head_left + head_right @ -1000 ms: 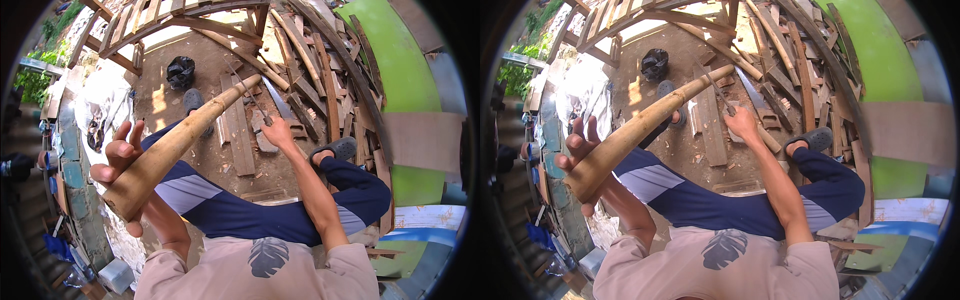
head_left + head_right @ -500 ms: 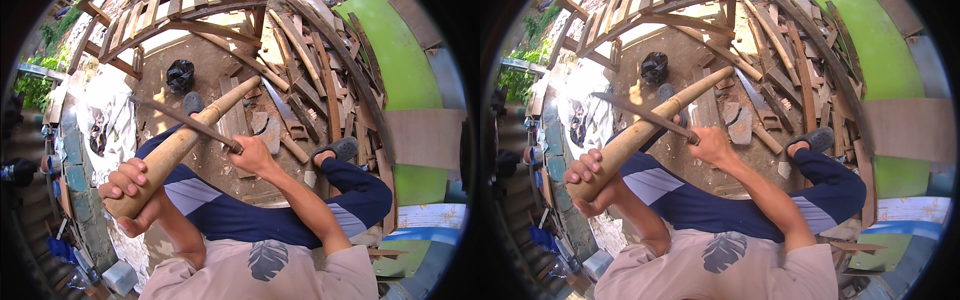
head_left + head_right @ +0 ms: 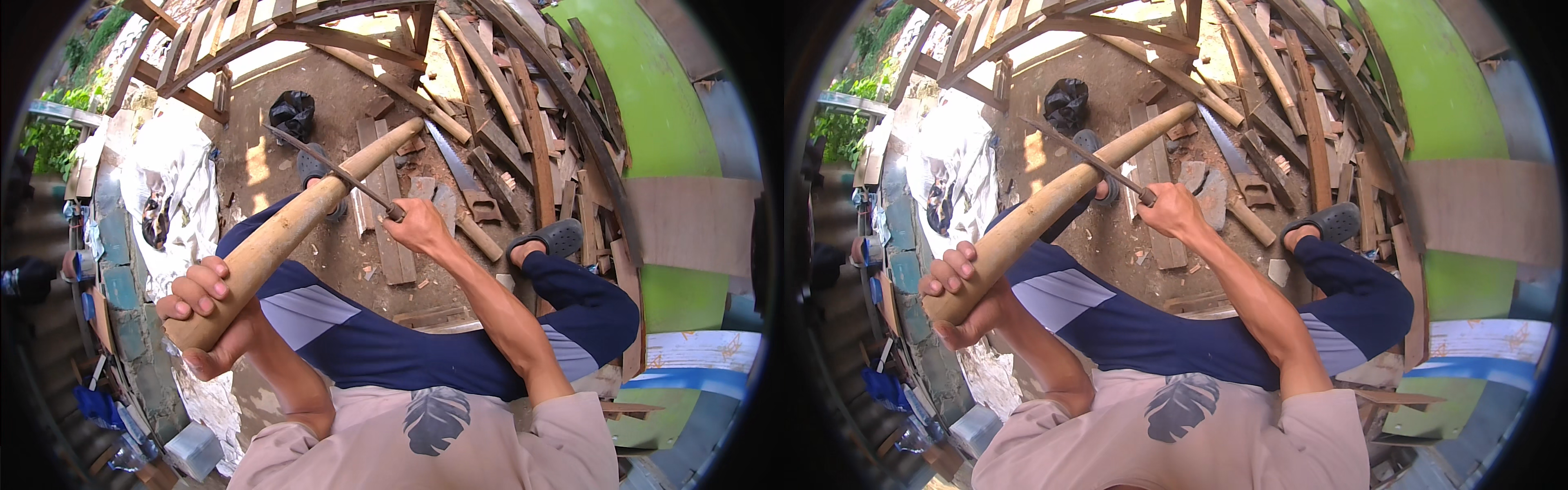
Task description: The person sits on the ground and uses a knife to shave and shape a cylindrical bamboo pole. They rotate the pole and scrape its surface to smooth it, then cut a short segment from the pole and continue shaping the remaining piece.
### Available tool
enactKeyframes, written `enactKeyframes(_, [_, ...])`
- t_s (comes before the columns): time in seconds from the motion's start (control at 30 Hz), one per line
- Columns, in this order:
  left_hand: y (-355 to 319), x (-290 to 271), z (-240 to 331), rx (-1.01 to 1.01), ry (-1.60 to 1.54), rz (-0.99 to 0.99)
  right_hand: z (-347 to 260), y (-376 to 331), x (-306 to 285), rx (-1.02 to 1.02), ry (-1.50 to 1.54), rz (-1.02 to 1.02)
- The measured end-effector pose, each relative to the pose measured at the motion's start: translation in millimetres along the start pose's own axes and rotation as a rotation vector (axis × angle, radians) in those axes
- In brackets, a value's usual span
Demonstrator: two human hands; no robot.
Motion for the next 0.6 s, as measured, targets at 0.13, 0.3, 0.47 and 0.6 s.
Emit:
enactKeyframes(0.13, [0.2, -8.7, 1.5, -0.002, -0.025, -0.030, -47.1, -24.6, 14.5, -0.173, -0.137, 0.008])
enactKeyframes(0.3, [1.3, -0.9, -2.4, -0.002, -0.034, -0.045, 32.1, 8.8, 4.2, 0.170, -0.100, -0.022])
enactKeyframes(0.47, [-0.6, 1.9, -0.8, 0.010, -0.026, -0.057, 24.9, -4.4, -8.7, 0.023, -0.075, 0.053])
enactKeyframes(0.6, [7.8, 7.6, -0.8, -0.025, -0.024, -0.130, -59.1, -24.3, 4.9, -0.350, -0.047, -0.040])
Point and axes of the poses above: each hand's wrist, its own y-axis towards the middle knuckle, its own x-axis out of the palm, z = x × y, the point moved 7 cm from there along y, towards the middle knuckle, and after that the axes turned 7 degrees about -x, right-handed, at the moved point
